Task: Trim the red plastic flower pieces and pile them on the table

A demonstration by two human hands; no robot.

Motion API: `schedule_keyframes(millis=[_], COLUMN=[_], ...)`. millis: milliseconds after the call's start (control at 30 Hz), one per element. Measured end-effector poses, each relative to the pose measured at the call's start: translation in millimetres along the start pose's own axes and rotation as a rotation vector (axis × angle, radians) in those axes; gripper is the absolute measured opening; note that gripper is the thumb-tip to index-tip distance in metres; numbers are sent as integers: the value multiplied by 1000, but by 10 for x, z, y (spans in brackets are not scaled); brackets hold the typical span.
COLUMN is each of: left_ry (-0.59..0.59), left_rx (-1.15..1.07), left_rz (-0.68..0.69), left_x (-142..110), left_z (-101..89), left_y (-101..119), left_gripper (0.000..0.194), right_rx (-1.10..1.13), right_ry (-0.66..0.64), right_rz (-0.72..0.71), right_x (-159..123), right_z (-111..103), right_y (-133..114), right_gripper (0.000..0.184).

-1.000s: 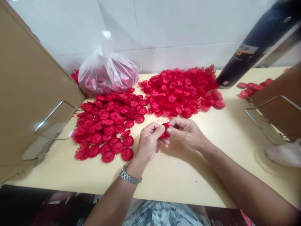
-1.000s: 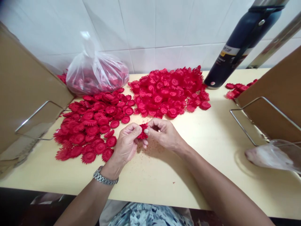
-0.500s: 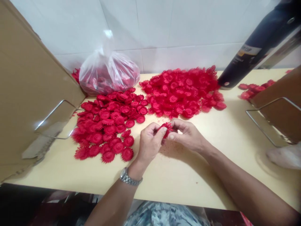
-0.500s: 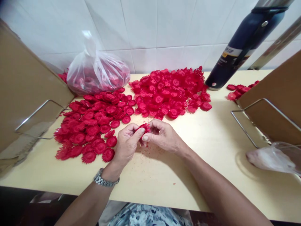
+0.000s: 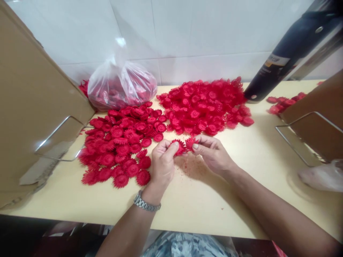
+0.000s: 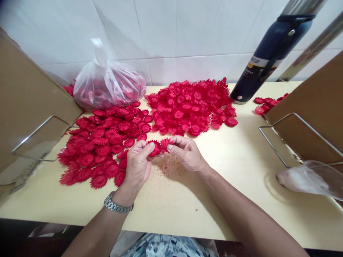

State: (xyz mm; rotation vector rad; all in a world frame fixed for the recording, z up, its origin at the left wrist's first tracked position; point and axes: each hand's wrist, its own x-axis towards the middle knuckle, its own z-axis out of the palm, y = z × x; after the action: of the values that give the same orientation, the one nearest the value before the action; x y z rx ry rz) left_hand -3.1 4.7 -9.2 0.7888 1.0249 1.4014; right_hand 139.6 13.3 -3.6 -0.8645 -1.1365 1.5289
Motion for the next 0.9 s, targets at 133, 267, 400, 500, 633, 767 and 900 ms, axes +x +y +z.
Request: schedule_keyframes(millis=[133,267,400,500,633,767,900], left_ry=[117,25,38,-5,-54,-70,-86], left_rx=[-92,-47,-42,4,81,113,127], left_rz=[45,-8,-17,-44,-64,-32,-2], left_x=[43,18,-12,-19,-36,-52,-60], left_z=[-6,64,93,62,28,21,15], left_y=[119,145,127,112,73,42,29], left_gripper=[18,20,19,18,10,9,8], right_rx=[20,-150,-152,-135,-137,-196,-286], right_ry=[196,137,132,98,68,52,31], right_rz=[-76,-43,-41,7,26,17,-5], right_x=[62,80,61,50,25,-7,-20], right_z=[-137,-158,-97,-82,-86,-68,-34], right_y=[-17,-58,-63,-47,-27,-24,-42], right_gripper=[21,16,17,21,26,28,32])
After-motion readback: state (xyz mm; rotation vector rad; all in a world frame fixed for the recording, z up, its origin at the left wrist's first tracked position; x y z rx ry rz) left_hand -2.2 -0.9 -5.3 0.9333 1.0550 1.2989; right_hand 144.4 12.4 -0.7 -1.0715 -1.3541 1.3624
